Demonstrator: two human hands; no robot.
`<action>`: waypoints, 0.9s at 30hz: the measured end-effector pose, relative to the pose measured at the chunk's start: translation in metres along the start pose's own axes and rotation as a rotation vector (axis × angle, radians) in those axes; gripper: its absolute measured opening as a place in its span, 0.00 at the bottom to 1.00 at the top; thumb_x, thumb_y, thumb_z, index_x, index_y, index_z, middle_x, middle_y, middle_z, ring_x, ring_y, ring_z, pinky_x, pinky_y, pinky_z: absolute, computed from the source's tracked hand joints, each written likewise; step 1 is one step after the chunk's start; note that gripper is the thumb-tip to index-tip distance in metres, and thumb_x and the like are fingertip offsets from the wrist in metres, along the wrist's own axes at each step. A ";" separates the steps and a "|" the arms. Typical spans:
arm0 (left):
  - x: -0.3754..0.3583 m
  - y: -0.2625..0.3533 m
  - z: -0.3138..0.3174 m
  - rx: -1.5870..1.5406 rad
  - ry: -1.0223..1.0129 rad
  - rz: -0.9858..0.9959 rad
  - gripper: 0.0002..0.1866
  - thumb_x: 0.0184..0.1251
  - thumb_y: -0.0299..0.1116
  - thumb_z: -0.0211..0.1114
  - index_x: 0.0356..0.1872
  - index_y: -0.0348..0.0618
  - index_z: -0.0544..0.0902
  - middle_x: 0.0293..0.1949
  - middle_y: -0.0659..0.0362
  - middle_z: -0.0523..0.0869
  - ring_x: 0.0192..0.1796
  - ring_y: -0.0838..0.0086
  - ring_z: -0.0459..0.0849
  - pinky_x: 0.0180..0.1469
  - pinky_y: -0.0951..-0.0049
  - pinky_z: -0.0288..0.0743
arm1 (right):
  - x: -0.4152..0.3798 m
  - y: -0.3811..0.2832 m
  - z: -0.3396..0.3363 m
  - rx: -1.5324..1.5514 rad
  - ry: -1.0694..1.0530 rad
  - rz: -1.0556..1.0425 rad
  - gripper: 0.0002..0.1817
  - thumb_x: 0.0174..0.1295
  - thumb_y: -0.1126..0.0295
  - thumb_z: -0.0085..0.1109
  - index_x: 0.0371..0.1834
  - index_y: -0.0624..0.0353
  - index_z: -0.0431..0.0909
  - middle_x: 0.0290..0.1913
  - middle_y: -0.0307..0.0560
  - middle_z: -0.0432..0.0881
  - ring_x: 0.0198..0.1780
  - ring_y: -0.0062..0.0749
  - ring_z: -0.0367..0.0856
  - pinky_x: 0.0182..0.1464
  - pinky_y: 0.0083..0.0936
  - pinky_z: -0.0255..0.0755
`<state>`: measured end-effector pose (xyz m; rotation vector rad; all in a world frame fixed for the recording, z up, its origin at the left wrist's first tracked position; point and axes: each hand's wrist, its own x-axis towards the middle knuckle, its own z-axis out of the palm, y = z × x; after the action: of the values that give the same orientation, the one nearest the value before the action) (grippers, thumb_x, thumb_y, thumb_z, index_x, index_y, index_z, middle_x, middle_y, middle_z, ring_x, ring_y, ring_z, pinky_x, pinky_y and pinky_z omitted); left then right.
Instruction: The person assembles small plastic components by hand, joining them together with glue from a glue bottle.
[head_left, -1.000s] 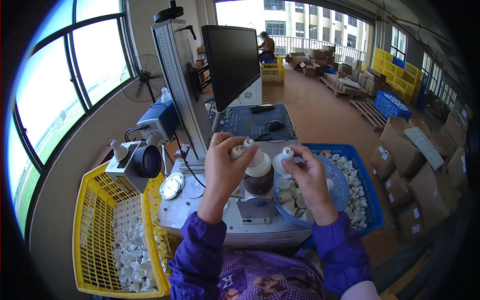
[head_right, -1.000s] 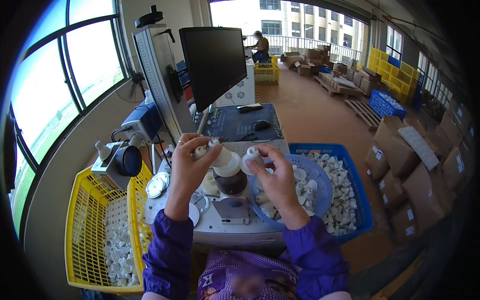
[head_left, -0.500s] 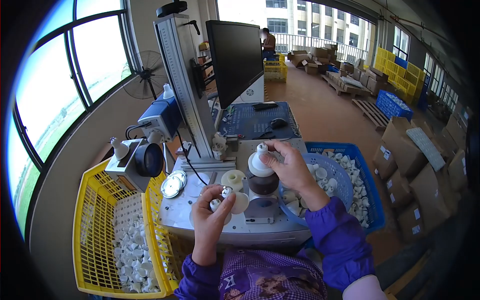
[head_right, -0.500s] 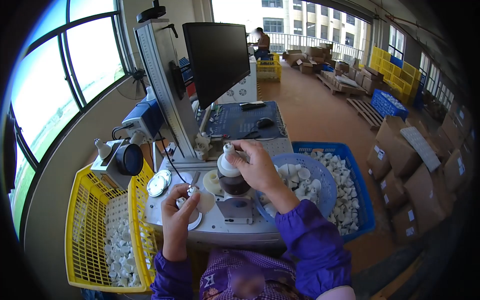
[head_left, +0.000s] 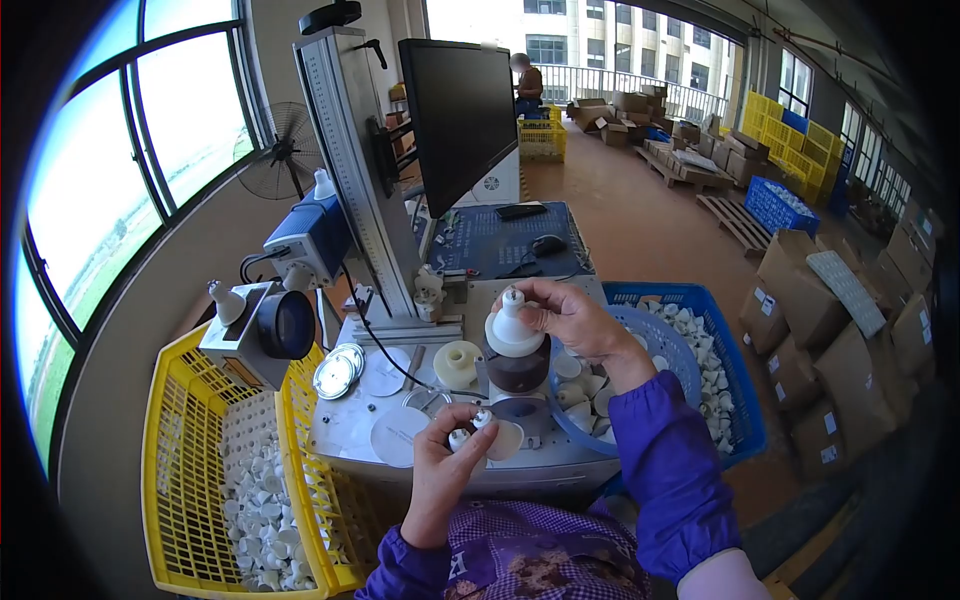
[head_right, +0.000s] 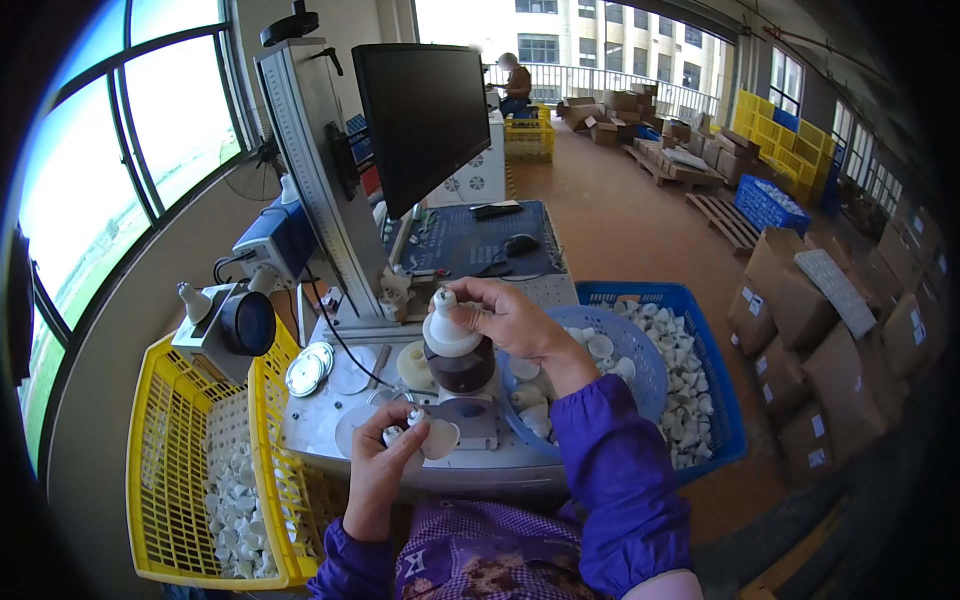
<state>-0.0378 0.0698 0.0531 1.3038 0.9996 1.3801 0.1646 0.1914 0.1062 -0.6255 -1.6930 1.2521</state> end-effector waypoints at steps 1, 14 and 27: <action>-0.001 -0.002 0.001 0.002 -0.001 0.001 0.08 0.59 0.28 0.69 0.36 0.35 0.82 0.35 0.65 0.79 0.36 0.83 0.73 0.40 0.82 0.67 | 0.001 0.000 -0.001 -0.008 -0.019 -0.011 0.19 0.63 0.64 0.61 0.54 0.59 0.75 0.46 0.38 0.80 0.50 0.21 0.74 0.54 0.22 0.68; -0.011 -0.015 0.006 0.014 -0.039 -0.092 0.10 0.58 0.30 0.70 0.36 0.35 0.82 0.35 0.65 0.79 0.37 0.82 0.73 0.41 0.82 0.67 | -0.005 0.003 0.012 -0.037 0.113 -0.038 0.19 0.63 0.61 0.61 0.52 0.61 0.77 0.47 0.40 0.80 0.49 0.23 0.75 0.54 0.23 0.68; -0.038 -0.042 0.000 -0.123 -0.032 -0.338 0.10 0.59 0.31 0.70 0.38 0.37 0.81 0.30 0.67 0.80 0.32 0.86 0.75 0.34 0.85 0.68 | -0.069 0.034 -0.034 -0.609 0.153 0.385 0.13 0.59 0.73 0.60 0.47 0.59 0.80 0.48 0.44 0.78 0.48 0.27 0.77 0.49 0.25 0.72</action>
<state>-0.0342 0.0416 0.0047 1.0091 1.0416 1.1387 0.2221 0.1638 0.0518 -1.4272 -1.8791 0.8897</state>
